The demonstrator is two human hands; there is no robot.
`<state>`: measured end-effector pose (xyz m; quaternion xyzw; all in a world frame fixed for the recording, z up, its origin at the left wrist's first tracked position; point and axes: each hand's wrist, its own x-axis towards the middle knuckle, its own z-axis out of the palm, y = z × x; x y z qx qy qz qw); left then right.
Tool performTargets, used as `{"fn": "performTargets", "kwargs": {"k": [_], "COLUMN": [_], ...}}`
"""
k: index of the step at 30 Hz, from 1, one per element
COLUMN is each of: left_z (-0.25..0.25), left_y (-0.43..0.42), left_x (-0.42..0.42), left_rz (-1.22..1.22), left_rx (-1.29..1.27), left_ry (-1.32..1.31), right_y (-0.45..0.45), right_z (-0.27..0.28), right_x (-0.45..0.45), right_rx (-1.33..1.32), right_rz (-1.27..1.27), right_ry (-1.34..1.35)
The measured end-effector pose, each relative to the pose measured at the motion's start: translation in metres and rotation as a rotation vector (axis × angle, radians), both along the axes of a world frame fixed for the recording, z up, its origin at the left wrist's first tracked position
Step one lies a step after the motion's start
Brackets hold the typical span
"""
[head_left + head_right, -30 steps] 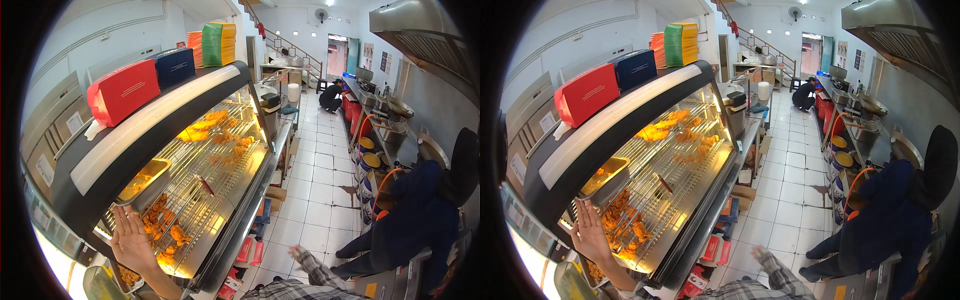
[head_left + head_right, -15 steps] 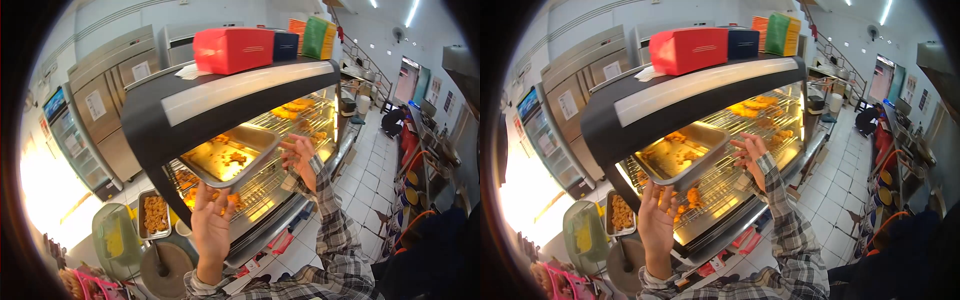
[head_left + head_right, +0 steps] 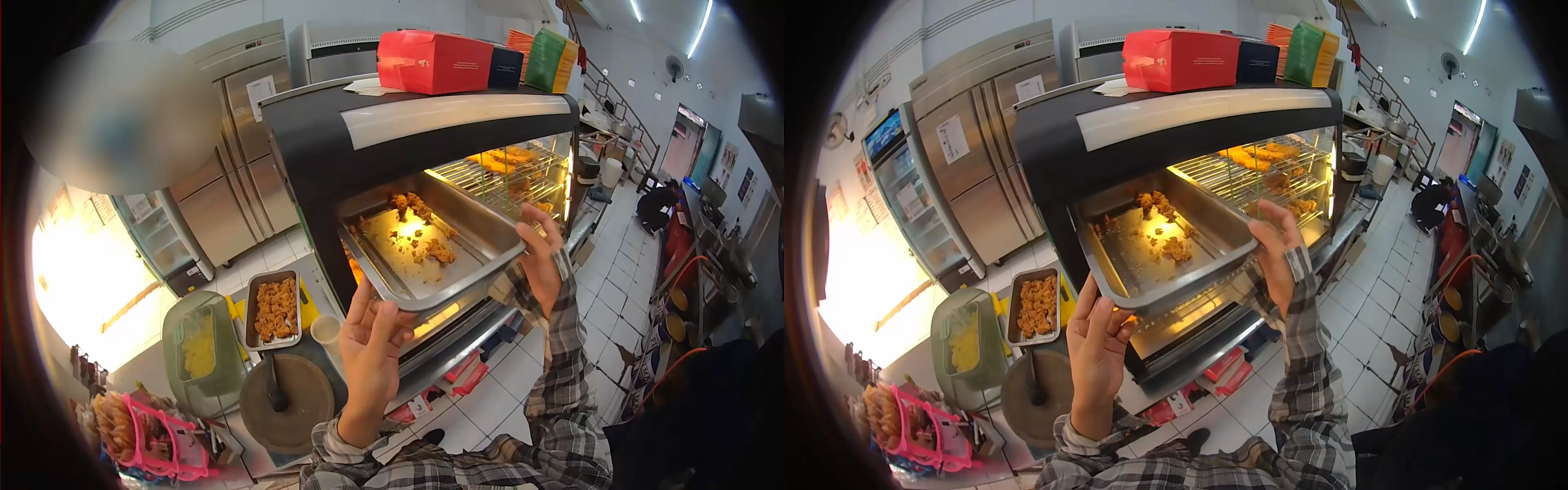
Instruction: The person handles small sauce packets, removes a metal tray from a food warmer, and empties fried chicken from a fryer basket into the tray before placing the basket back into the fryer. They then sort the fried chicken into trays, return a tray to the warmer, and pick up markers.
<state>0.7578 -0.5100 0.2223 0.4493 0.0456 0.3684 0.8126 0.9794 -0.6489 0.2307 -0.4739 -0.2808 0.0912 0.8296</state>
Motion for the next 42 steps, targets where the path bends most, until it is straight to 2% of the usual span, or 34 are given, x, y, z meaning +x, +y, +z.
{"fn": "performTargets", "kwargs": {"k": [3,6,12,15,18,26,33,38,42], "left_z": [-0.012,-0.037,-0.085,-0.101,-0.119,-0.143,-0.204,-0.265,-0.276], "left_y": [-0.022,-0.047,-0.097,-0.111,-0.115,-0.082,-0.044,0.000,0.029], "left_x": [-0.029,-0.059,-0.118,-0.151,-0.183,-0.293,-0.371,-0.404,-0.406], "left_rz": [-0.009,-0.091,-0.358,-0.379,-0.322,-0.069,0.211,0.340,0.422], "left_rx": [0.057,0.087,0.020,0.030,0.046,0.026,-0.054,-0.033,-0.031], "left_ry": [0.069,0.162,0.188,0.201,0.205,0.276,0.467,0.581,0.629], "right_y": [-0.049,-0.099,-0.187,-0.204,-0.205,-0.134,-0.033,0.050,0.104], "right_z": [-0.018,-0.043,-0.049,-0.059,-0.071,-0.096,-0.177,-0.245,-0.271], "right_x": [-0.044,-0.096,-0.202,-0.231,-0.248,-0.307,-0.340,-0.357,-0.355], "right_rx": [0.016,0.014,-0.083,-0.057,-0.040,-0.128,-0.372,-0.438,-0.433], "right_rz": [0.016,-0.163,-0.447,-0.467,-0.440,-0.133,0.177,0.278,0.348], "right_ry": [0.053,0.045,-0.029,-0.180,-0.184,0.000,0.080,0.031,0.096]}}
